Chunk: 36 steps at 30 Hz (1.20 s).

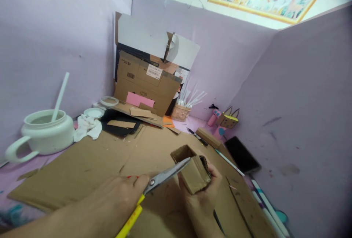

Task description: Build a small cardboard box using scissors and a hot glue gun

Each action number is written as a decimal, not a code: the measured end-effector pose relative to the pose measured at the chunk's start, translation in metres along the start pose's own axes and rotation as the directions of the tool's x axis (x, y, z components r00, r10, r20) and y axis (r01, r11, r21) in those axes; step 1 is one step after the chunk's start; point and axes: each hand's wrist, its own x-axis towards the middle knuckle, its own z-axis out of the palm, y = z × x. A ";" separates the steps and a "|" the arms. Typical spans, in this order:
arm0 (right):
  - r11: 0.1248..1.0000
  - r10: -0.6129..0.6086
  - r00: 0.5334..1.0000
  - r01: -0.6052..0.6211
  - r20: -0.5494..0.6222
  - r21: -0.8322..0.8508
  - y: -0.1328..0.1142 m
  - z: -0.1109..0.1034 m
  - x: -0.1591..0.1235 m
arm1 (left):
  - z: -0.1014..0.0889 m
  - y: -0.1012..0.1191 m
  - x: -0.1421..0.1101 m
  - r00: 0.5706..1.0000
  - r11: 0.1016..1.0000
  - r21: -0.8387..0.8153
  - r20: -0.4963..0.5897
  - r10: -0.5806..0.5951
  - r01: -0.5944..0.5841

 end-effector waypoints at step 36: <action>0.997 0.055 0.998 -0.056 0.031 0.046 0.000 0.005 -0.001 | 0.016 -0.006 0.010 0.997 0.975 0.219 -0.059 0.042 -0.028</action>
